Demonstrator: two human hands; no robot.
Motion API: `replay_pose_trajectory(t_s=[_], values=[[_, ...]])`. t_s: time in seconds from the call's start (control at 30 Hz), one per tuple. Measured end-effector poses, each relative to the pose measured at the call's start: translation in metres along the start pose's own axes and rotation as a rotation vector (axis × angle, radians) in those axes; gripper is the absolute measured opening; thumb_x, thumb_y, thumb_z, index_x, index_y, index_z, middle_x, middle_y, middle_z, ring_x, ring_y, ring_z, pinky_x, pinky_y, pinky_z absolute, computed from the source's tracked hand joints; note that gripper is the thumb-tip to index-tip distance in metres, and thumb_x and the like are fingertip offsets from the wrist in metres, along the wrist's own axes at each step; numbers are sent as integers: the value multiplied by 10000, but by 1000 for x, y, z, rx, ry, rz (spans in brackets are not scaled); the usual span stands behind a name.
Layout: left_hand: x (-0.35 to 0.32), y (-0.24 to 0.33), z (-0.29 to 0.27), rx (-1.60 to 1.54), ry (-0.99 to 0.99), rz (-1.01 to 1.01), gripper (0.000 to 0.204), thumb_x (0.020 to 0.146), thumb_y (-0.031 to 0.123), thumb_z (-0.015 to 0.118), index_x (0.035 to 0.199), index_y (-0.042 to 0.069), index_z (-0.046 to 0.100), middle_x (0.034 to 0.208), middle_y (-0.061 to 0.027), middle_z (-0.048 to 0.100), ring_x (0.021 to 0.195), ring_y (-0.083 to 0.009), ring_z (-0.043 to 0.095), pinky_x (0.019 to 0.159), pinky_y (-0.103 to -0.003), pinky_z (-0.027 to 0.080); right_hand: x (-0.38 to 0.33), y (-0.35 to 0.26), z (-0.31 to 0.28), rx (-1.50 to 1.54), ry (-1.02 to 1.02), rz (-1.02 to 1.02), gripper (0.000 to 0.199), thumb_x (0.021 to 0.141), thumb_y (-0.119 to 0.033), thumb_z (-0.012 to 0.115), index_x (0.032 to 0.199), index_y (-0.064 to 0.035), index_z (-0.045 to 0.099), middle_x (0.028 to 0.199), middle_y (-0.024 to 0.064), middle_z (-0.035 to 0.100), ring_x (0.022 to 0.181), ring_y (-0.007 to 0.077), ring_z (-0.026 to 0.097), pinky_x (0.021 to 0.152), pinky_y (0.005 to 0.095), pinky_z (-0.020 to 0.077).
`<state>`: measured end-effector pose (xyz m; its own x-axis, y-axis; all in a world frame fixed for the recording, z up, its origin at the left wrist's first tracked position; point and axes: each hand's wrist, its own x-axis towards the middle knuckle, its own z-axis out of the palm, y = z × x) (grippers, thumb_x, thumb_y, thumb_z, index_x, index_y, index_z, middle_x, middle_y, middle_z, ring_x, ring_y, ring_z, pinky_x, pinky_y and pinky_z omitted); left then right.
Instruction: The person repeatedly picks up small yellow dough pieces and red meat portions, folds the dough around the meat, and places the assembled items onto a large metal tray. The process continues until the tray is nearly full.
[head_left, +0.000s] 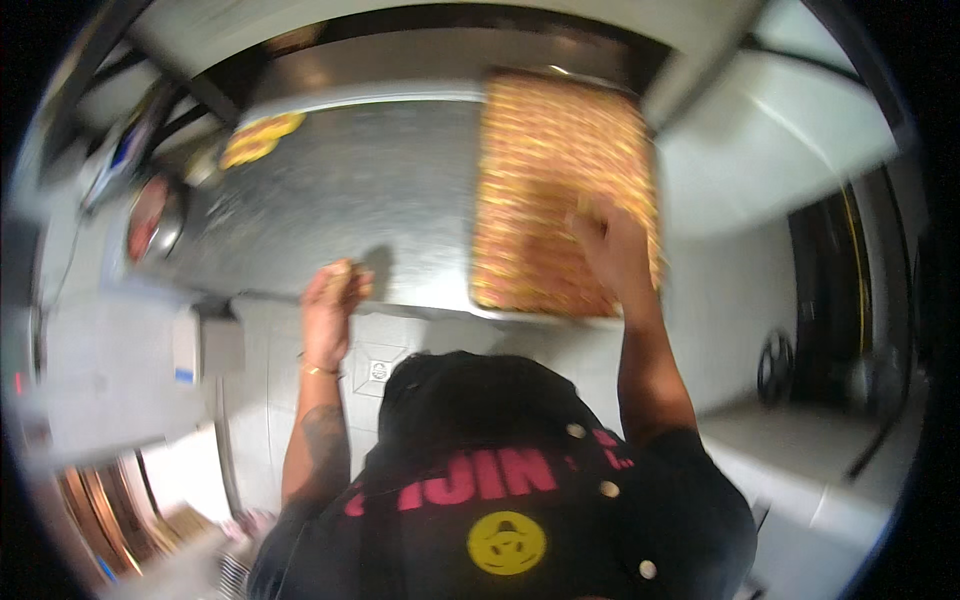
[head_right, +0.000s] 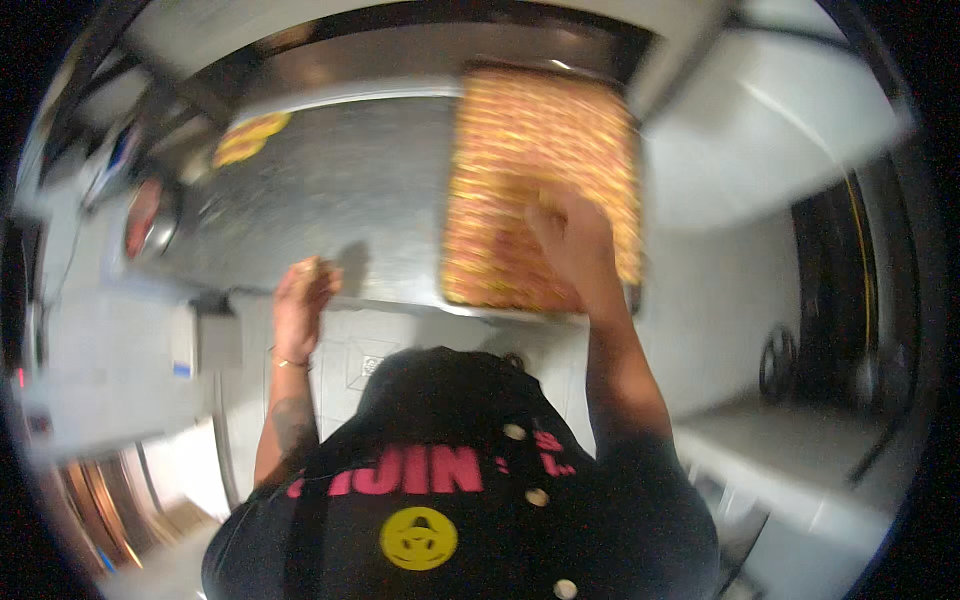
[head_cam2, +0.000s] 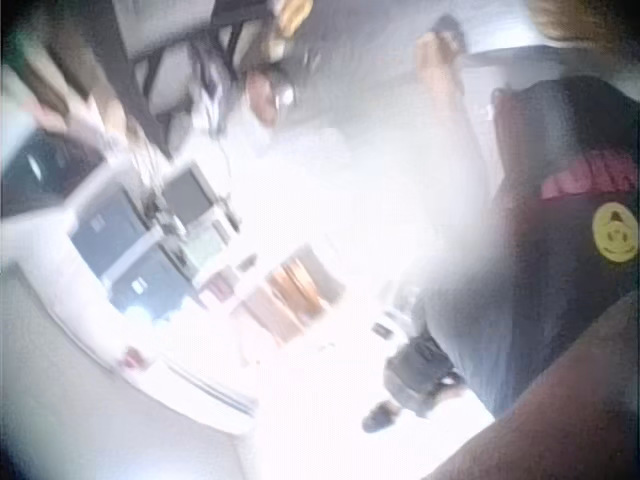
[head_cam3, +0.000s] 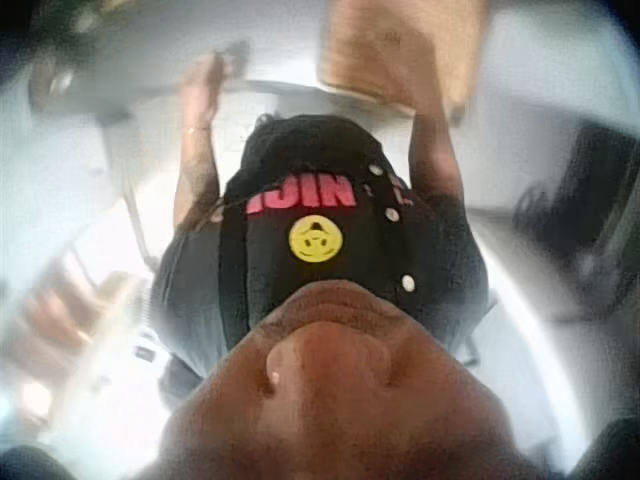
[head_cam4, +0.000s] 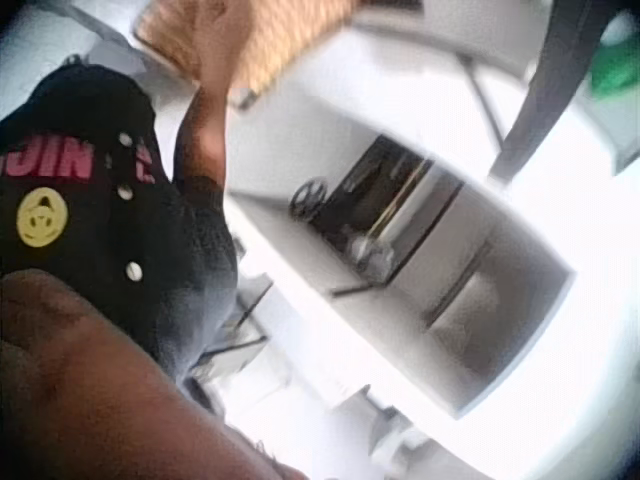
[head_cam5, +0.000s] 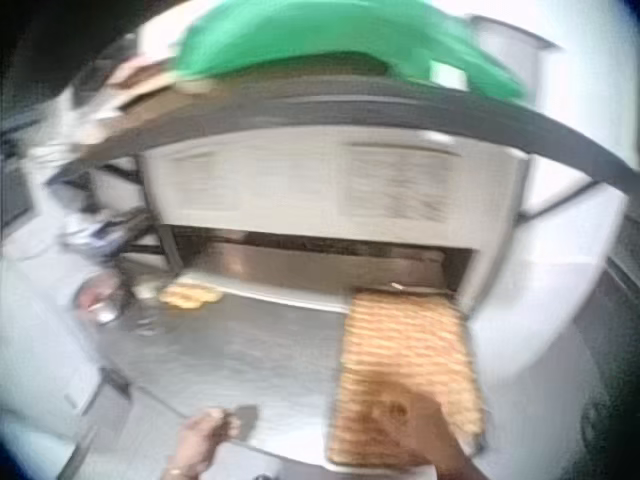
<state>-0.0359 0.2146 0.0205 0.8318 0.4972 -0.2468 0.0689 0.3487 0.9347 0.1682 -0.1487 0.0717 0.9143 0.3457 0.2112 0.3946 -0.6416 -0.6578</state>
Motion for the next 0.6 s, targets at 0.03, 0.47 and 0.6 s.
replay_pose_trajectory(t_s=[0.03, 0.47, 0.6], values=[[10, -4, -20, -52, 4, 6, 264, 1037, 272, 669, 1191, 59, 690, 1091, -82, 738, 1057, -253, 726, 909, -391, 578, -1, -29, 32, 101, -101, -49, 338, 927, -288, 742, 1149, -34, 731, 858, 164, 724, 757, 281, 699, 725, 391, 546], [157, 1, -235, -377, 152, -51, 193, 1061, 208, 615, 1052, 26, 679, 1011, -92, 725, 921, -218, 703, 858, -363, 573, 252, -258, 511, -578, -579, -443, 405, 989, -161, 545, 1379, -100, 631, 1334, 192, 643, 1265, 388, 600, 1036, 492, 517], [185, -20, -273, -157, 122, 86, 202, 1058, 208, 623, 1107, 22, 683, 1019, -67, 729, 929, -189, 706, 849, -317, 565, 347, -299, 561, -700, -363, -397, 334, 965, -128, 529, 1259, -69, 676, 1262, 182, 678, 1156, 345, 662, 1006, 477, 533]])
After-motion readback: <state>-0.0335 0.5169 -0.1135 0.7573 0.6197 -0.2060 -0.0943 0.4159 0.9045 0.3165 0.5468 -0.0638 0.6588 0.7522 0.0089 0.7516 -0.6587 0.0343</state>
